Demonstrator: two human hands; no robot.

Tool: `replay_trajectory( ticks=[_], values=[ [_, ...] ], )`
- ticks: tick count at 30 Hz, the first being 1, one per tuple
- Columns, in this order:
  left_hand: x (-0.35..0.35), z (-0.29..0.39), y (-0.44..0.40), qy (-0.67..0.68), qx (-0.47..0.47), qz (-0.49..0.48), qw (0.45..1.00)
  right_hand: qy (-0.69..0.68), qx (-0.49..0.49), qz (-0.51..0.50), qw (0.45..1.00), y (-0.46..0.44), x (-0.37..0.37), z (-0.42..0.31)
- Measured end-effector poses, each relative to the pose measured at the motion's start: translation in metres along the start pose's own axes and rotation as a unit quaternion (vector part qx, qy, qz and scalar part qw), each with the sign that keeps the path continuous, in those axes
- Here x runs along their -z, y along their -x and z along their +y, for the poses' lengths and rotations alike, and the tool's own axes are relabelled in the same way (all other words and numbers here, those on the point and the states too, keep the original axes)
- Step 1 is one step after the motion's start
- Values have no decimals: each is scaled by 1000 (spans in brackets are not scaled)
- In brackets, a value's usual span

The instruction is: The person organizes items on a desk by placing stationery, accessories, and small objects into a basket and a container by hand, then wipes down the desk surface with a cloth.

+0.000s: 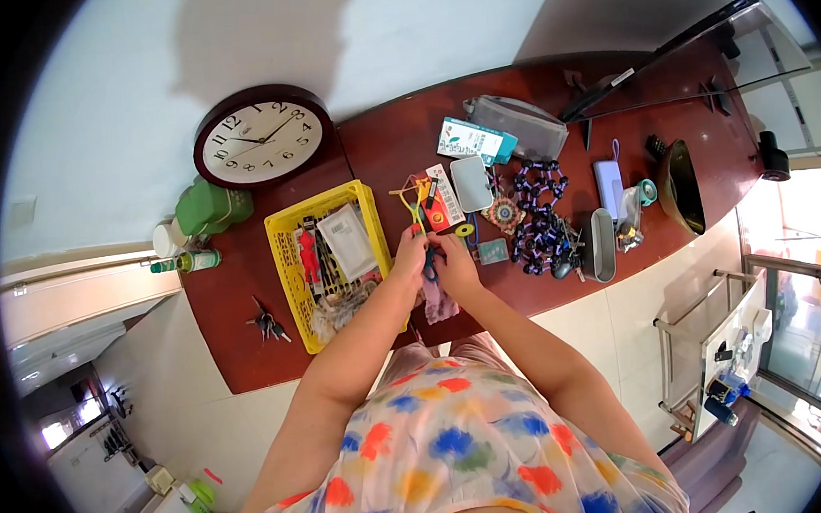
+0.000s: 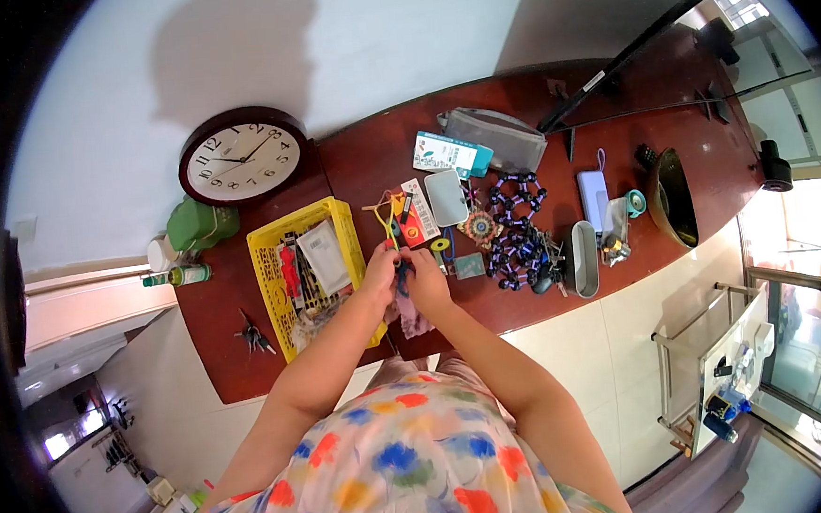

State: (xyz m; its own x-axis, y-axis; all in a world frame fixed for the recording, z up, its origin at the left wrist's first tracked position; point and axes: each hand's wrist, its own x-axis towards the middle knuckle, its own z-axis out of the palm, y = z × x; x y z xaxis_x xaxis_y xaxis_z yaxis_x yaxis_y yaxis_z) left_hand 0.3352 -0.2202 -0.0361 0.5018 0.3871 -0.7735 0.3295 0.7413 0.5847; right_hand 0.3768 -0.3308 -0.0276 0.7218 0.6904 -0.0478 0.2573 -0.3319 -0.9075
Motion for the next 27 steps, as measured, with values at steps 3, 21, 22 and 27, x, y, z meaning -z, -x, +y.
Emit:
replay_trajectory(
  ticks=[3, 21, 22, 27],
  values=[
    [-1, -2, 7, 12, -3, 9, 1000, 23, 11, -19, 999, 11, 3, 1],
    [24, -13, 55, 40, -19, -92, 995, -101, -103, -58, 988, 48, 20, -31],
    [25, -16, 55, -14, -20, -83, 996, -108, -107, -60, 987, 44, 20, -34],
    [25, -4, 67, -23, -32, -15, 999, -120, -95, -106, 983, 31, 23, -42]
  ],
)
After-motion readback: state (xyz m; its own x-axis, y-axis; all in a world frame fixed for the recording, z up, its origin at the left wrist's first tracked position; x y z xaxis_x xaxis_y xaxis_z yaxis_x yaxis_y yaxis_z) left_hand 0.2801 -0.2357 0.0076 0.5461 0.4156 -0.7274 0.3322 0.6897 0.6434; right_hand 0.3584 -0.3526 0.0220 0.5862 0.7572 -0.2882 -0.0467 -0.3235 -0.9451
